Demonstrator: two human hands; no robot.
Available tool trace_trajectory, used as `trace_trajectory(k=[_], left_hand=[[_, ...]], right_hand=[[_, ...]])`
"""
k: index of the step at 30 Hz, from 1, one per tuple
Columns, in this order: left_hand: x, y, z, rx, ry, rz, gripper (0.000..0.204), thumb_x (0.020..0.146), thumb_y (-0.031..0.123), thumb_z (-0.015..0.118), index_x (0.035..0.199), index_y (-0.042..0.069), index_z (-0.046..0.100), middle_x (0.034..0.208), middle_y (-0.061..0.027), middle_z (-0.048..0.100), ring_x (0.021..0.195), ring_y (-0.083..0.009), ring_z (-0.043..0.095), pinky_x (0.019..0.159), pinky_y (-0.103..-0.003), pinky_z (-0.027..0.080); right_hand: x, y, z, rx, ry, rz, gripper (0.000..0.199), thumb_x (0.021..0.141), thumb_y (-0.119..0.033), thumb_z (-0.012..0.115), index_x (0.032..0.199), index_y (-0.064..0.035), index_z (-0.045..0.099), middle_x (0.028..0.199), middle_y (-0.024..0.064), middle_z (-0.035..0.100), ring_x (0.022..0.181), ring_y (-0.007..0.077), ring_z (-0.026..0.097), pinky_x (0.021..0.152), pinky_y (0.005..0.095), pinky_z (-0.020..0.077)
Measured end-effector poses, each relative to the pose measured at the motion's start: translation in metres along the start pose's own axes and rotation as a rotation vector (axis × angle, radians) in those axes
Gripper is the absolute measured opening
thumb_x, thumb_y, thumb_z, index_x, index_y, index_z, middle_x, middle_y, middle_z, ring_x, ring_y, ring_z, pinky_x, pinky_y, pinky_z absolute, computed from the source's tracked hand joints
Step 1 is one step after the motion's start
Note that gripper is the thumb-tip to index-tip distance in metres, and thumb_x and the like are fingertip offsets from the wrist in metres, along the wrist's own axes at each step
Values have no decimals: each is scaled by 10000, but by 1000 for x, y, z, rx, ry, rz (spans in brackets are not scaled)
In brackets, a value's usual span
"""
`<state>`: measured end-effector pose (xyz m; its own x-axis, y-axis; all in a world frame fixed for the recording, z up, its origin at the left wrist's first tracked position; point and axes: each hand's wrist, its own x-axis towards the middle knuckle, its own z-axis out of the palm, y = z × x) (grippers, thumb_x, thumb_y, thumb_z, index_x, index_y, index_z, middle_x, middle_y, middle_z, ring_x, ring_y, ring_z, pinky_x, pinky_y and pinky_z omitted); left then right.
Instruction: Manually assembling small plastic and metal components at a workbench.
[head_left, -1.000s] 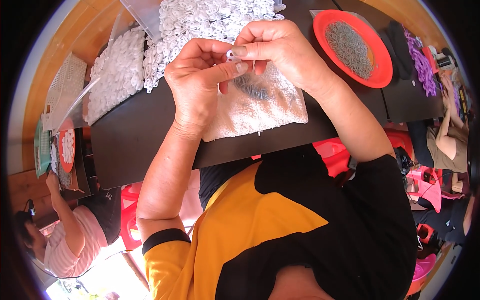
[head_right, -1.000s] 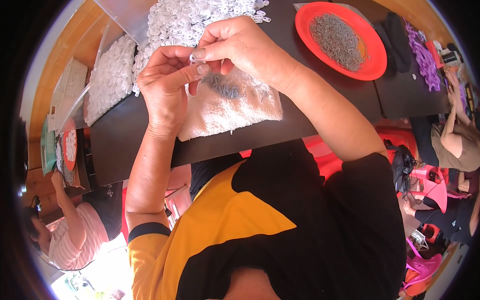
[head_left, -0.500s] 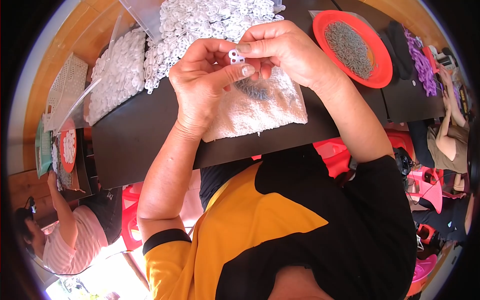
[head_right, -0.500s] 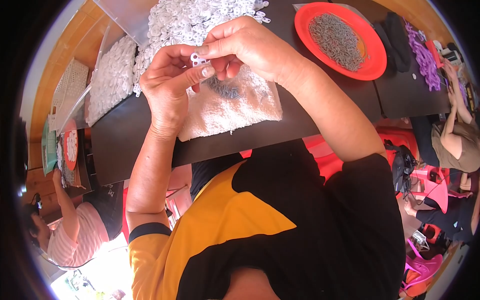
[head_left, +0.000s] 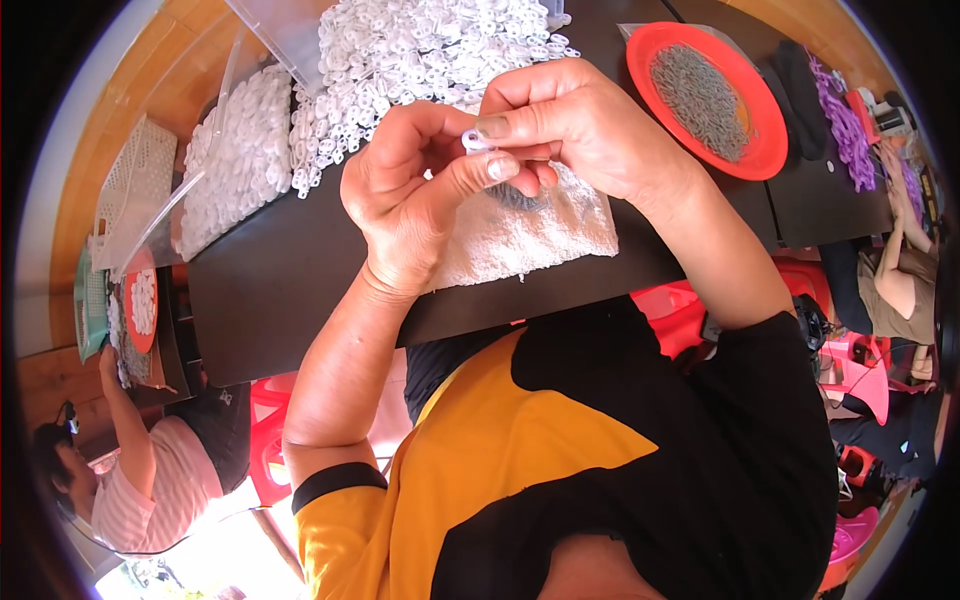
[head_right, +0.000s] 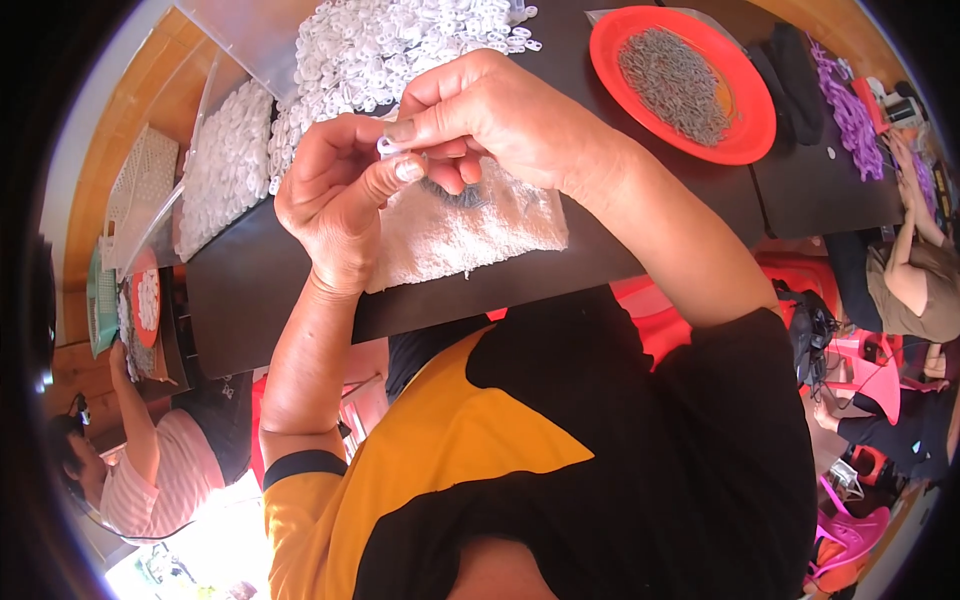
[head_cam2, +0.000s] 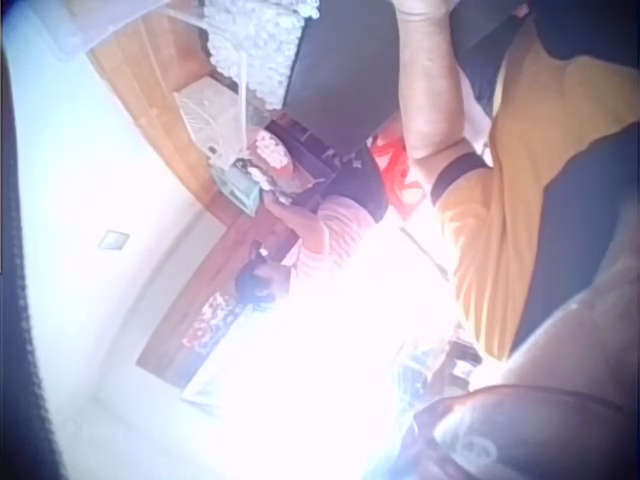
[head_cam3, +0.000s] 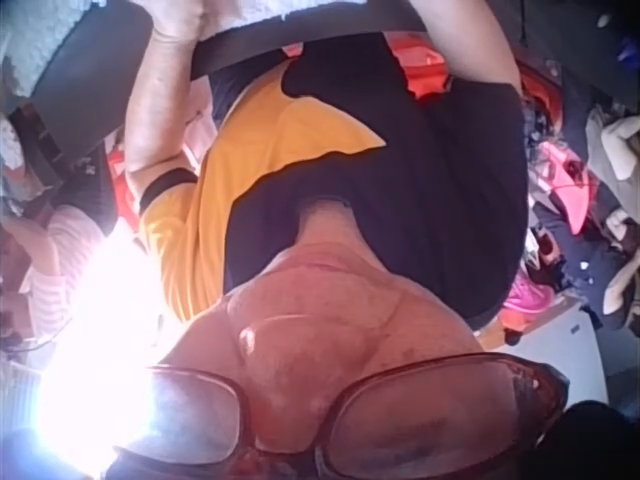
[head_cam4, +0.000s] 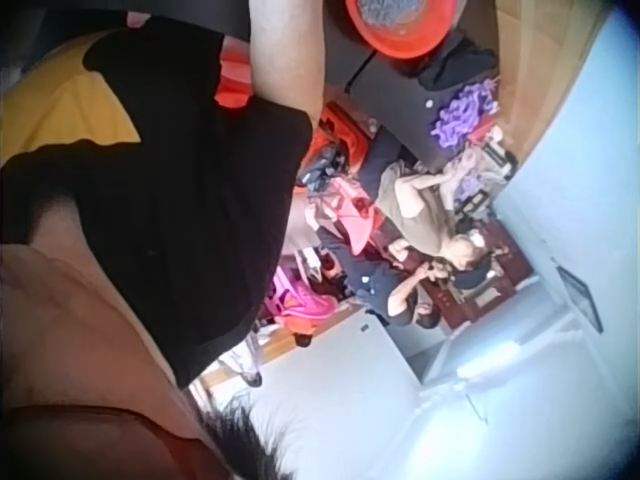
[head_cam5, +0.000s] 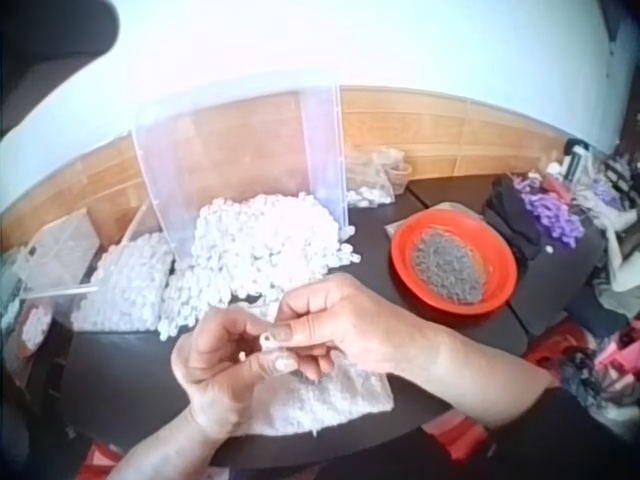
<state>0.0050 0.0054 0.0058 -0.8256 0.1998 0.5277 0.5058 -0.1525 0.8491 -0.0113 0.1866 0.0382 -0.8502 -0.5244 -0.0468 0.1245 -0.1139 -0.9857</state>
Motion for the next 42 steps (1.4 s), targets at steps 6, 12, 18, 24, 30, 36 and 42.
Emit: trace_trajectory(k=[6, 12, 18, 24, 30, 36, 42], left_hand=[[-1, -4, -2, 7, -41, 56, 226, 789, -26, 756, 933, -17, 582, 774, -54, 658, 693, -91, 644, 619, -215, 528], [-3, -2, 2, -108, -30, 5, 209, 811, -47, 728, 950, -21, 573, 780, -66, 645, 663, -109, 633, 613, -233, 539], [9, 0, -4, 56, 146, -190, 162, 797, -84, 702, 917, -17, 616, 758, -57, 642, 631, -81, 589, 541, -206, 469], [38, 71, -82, 435, 356, 239, 24, 753, -88, 676, 776, -85, 671, 838, -128, 639, 605, -161, 588, 447, -229, 396], [72, 103, -208, 971, 661, 66, 205, 773, 83, 786, 915, -33, 694, 761, -53, 665, 647, -93, 586, 550, -214, 447], [48, 82, -171, 1085, 538, 326, 158, 804, 47, 747, 959, 24, 727, 879, -34, 703, 771, -110, 631, 684, -233, 516], [3, 53, -14, 199, -111, -536, 169, 843, 164, 669, 897, 7, 698, 740, -29, 650, 627, -88, 565, 550, -227, 417]], right_hand=[[1, 5, -3, 89, -61, 8, 203, 899, -167, 637, 795, 8, 624, 642, 44, 589, 537, 108, 561, 485, 209, 412], [2, 15, -1, 175, -111, 12, 211, 926, -162, 615, 812, 15, 617, 655, 38, 586, 555, 102, 569, 487, 202, 414], [12, 4, -15, -288, 40, -130, 181, 931, -180, 608, 854, -29, 672, 665, -11, 597, 577, 67, 565, 524, 215, 428], [-24, -18, -27, -1122, 79, -218, 49, 829, -64, 613, 829, -17, 600, 680, 40, 564, 614, 135, 568, 559, 300, 410], [-47, 17, -33, -1380, 46, -379, 47, 750, -50, 632, 735, -37, 589, 760, 82, 570, 784, 288, 589, 671, 411, 443], [-55, 28, -26, -1442, 144, -479, 55, 755, -81, 655, 735, -60, 608, 771, 74, 593, 832, 282, 601, 729, 418, 456], [-43, 6, -4, -1212, 187, -692, 82, 781, -71, 636, 826, -63, 569, 797, 73, 600, 788, 302, 606, 696, 402, 480]])
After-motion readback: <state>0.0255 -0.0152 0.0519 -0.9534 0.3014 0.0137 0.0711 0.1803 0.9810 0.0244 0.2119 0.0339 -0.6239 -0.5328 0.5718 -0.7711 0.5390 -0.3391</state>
